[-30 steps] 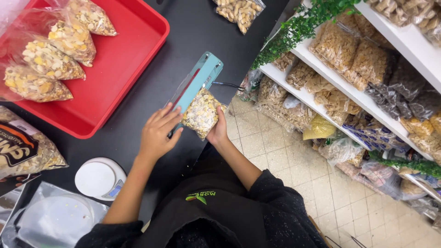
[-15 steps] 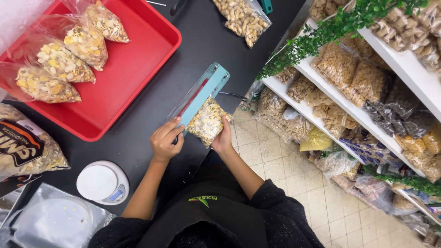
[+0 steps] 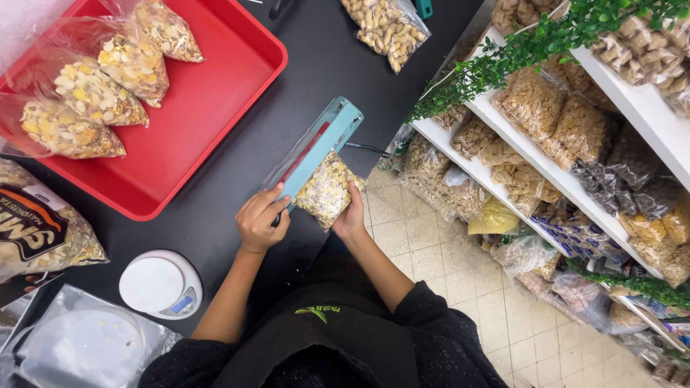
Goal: Sealing plastic bags of snacks using a manual heat sealer and organizing them in a tray.
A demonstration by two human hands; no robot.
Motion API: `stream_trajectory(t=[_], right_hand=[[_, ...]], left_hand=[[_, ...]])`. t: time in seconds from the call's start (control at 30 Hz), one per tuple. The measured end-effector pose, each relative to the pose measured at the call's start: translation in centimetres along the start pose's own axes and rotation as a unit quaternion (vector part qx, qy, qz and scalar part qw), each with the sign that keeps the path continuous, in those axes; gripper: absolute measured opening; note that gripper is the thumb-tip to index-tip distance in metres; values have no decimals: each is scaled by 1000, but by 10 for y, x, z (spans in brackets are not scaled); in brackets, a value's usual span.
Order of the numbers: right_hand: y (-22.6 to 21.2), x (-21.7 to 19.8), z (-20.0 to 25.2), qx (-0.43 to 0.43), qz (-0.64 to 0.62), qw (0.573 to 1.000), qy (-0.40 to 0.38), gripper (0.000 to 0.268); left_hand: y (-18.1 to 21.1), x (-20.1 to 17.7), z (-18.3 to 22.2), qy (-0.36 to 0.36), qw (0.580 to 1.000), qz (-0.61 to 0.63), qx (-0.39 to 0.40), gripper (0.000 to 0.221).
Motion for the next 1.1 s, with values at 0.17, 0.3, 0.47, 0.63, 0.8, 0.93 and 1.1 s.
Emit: stream_trajectory(t=[0.17,0.3,0.47,0.63,0.8,0.93,1.1], right_hand=[[-1,14,10,-3,-9,1000,1,69],[0,10,9,-7,-10,1000,4,68],[1,9,9,-7,-6,1000,3,66],[1,8,7,-7,-11,1000,1,65],[2,21,15,-6,-1,1000,-13,67],[2,21,11,5,1,999,-37,69],[-2,28,11,4,13,998,-61,68]], left_hand=[[0,-1,-1,-3,1000,-2,0,17],[1,-1,-2,-2,1000,-1,-1,17],[0,0,-2,-2,1000,4,0,17],[-1,1,-2,1,1000,17,4,17],[2,-2,-4,0,1000,-11,21,17],[8,-6,-11,-13,1000,1,8,16],[23,-17,-31,-44,999,28,-7,14]])
Point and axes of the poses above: each hand's wrist, its own z-axis away from the middle knuckle, its own x-axis out of the palm, y = z × x, the point moved 5 cm from there along -z, towards the middle knuckle, and after that the axes turned 3 degrees about x, right-handed, at the moved point
